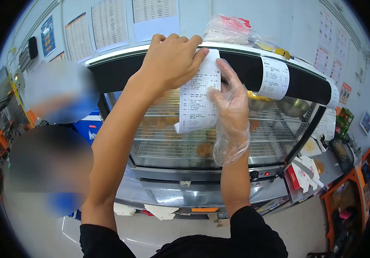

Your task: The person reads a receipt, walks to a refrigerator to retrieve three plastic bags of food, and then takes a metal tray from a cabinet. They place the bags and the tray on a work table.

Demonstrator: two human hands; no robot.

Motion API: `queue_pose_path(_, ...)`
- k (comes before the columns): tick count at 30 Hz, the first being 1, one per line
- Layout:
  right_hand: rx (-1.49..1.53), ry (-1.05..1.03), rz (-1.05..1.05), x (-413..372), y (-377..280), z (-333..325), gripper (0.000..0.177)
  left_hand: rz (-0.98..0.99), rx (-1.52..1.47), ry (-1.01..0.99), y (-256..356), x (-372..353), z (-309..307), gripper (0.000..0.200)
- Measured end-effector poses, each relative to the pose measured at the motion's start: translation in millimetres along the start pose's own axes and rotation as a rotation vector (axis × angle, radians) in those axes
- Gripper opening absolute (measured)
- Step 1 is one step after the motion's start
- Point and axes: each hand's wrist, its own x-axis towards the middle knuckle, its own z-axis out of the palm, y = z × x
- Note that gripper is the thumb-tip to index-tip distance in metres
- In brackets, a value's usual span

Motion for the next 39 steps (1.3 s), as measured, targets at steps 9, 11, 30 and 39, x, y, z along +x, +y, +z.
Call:
queue_pose_path(9, -0.513, -0.018, -0.013, -206, 17, -12, 0.040, 0.035, 0.098, 0.213, 10, 2, 22, 0.037)
queue_pose_path(11, -0.330, -0.187, 0.407, -283, 36, -11, 0.042, 0.080, 0.062, 0.343, 8, 1, 24, 0.037)
queue_pose_path(30, -0.392, -0.742, 0.644, -385, 47, -12, 0.039, -0.198, -0.398, 0.441, 24, -4, 14, 0.046)
queue_pose_path(39, -0.537, -1.121, 1.179, -496, 87, 110, 0.023, -1.028, -1.009, -0.120, 49, -529, -93, 0.031)
